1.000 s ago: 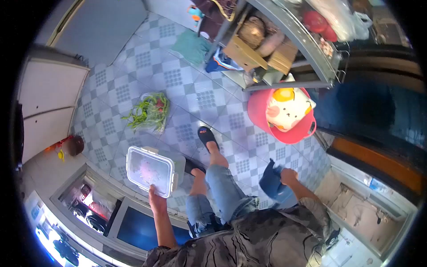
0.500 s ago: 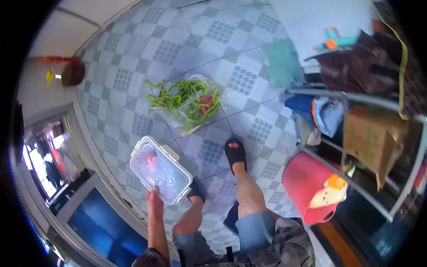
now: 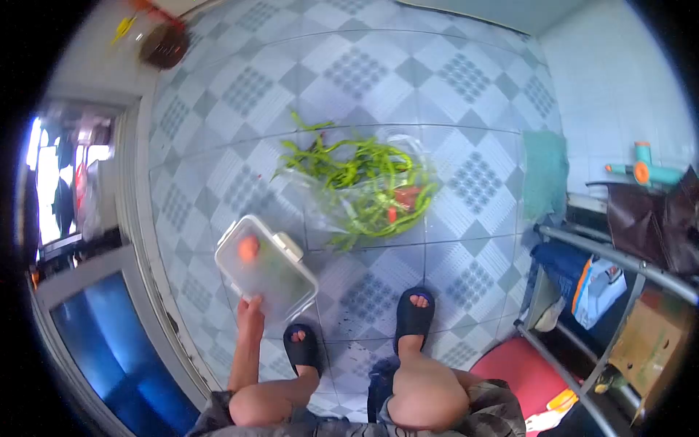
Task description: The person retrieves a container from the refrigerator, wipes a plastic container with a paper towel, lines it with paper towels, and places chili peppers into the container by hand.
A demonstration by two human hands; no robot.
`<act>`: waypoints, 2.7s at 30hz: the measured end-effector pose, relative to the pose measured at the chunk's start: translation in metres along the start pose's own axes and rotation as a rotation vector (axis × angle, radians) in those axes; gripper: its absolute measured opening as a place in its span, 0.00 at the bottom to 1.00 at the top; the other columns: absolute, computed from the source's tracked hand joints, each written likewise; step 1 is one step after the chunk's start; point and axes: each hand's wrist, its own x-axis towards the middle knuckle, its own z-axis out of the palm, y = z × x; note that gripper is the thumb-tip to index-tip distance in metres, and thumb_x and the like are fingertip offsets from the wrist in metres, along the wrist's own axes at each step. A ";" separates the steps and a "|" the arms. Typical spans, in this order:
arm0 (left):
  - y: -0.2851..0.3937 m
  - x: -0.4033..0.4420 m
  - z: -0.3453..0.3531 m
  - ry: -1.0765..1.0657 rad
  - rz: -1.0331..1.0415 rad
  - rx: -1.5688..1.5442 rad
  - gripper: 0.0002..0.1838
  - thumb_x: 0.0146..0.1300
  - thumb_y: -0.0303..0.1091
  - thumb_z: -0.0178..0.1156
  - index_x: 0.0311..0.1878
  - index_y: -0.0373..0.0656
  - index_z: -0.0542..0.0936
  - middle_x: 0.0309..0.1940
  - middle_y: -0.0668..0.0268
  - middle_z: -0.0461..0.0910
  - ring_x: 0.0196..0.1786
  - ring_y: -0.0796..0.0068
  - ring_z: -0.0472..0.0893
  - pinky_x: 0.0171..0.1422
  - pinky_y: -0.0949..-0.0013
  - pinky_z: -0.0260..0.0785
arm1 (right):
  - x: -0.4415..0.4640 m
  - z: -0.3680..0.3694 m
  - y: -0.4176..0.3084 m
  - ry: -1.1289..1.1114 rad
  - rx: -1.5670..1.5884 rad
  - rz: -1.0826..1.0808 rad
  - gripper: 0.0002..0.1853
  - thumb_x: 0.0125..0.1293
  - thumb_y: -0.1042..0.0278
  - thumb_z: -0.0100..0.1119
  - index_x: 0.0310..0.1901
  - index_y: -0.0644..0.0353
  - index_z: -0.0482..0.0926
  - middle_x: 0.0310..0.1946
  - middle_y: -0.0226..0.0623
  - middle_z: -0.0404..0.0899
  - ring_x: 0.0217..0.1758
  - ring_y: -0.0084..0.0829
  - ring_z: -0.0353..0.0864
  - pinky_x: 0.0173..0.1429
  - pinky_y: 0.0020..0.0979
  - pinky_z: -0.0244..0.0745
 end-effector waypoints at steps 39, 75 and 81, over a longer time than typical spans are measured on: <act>0.001 -0.108 0.137 -0.326 0.469 0.764 0.21 0.51 0.50 0.58 0.27 0.37 0.78 0.23 0.55 0.79 0.29 0.55 0.80 0.33 0.55 0.71 | 0.139 0.016 0.081 0.766 0.227 0.478 0.18 0.53 0.64 0.56 0.45 0.66 0.73 0.26 0.39 0.78 0.27 0.36 0.79 0.35 0.35 0.74; -0.087 -0.232 -0.117 0.244 0.237 0.030 0.12 0.64 0.39 0.52 0.35 0.38 0.76 0.34 0.65 0.80 0.35 0.77 0.77 0.35 0.72 0.72 | -0.108 0.084 0.239 0.418 -0.328 1.048 0.18 0.56 0.62 0.54 0.46 0.62 0.74 0.35 0.46 0.78 0.41 0.41 0.77 0.46 0.42 0.69; -0.068 -0.203 -0.096 0.125 0.224 0.341 0.10 0.62 0.37 0.53 0.34 0.39 0.75 0.33 0.65 0.78 0.34 0.75 0.78 0.36 0.71 0.72 | -0.075 -0.024 0.057 0.865 -0.868 0.501 0.10 0.56 0.67 0.53 0.39 0.60 0.77 0.36 0.48 0.79 0.39 0.47 0.78 0.42 0.45 0.73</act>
